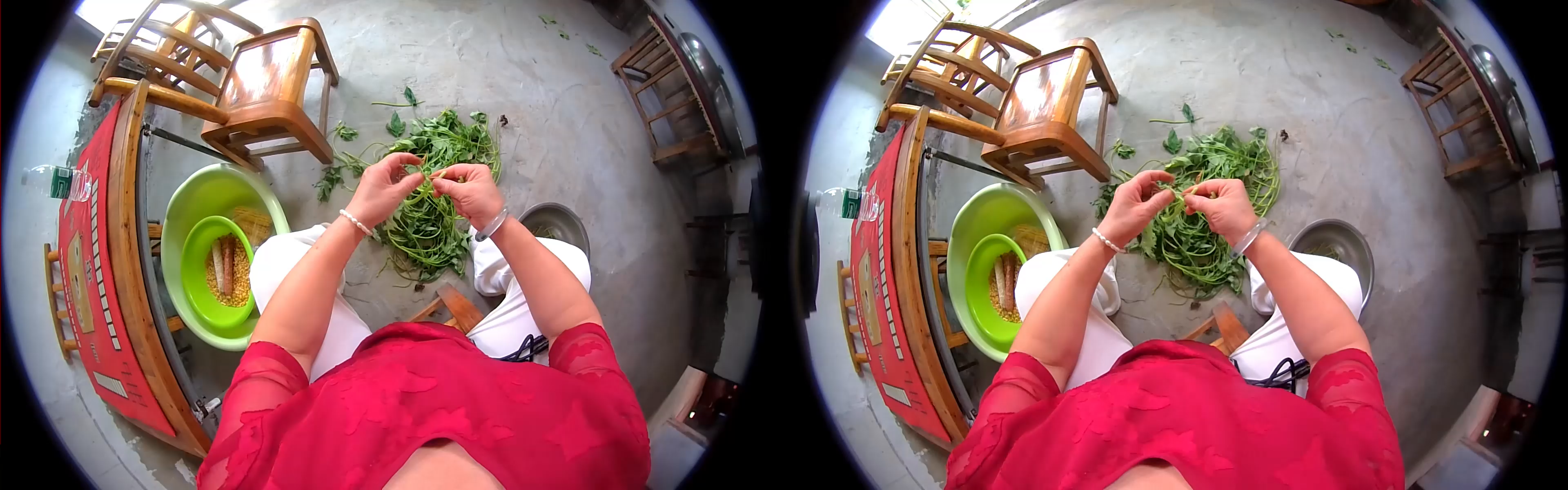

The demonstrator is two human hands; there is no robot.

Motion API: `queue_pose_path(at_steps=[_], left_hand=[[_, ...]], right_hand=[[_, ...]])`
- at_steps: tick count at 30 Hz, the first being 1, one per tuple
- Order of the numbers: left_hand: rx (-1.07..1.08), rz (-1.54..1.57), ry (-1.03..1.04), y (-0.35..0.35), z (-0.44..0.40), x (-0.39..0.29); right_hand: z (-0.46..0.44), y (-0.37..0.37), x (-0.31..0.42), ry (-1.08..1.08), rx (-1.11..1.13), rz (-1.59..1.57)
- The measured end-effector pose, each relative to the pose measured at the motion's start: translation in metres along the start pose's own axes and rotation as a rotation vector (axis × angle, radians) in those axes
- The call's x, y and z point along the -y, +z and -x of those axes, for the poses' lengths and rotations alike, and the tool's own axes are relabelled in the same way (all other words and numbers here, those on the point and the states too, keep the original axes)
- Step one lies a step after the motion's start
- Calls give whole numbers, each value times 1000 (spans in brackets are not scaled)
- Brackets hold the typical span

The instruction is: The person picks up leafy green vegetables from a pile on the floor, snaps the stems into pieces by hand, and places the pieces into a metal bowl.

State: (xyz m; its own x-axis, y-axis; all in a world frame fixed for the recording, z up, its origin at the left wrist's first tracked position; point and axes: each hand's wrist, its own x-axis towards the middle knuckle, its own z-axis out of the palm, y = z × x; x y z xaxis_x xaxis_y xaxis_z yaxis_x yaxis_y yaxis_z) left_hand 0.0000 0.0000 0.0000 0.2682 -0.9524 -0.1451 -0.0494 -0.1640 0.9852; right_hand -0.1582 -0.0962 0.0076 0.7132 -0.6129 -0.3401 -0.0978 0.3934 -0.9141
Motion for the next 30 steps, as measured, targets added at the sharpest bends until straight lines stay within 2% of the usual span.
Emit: queue_pose_path(at_steps=[2, 5, 6, 15, 21, 24, 27, 30], left_hand=[[19, -62, 94, 3, 2, -1], [3, -145, 119, 10, 1, 6], [-69, -321, 310, 10, 1, 3], [-147, -495, 406, 9, 4, 1], [-134, -471, 446, 8, 7, -3], [-119, -387, 388, 6, 8, -6], [-26, -92, 341, 6, 5, -3], [140, 348, 41, 2, 11, -16]], right_hand=[[1, 0, 1, -9, 5, 14], [3, -4, 2, -15, 10, 21], [2, -3, 1, -7, 18, 30], [1, -3, -3, 78, 48, -13], [0, -3, 0, 113, 32, -138], [-4, -10, -2, 141, -20, -193], [-9, -18, -5, 166, -66, -198], [-9, -19, -3, 180, -104, -184]])
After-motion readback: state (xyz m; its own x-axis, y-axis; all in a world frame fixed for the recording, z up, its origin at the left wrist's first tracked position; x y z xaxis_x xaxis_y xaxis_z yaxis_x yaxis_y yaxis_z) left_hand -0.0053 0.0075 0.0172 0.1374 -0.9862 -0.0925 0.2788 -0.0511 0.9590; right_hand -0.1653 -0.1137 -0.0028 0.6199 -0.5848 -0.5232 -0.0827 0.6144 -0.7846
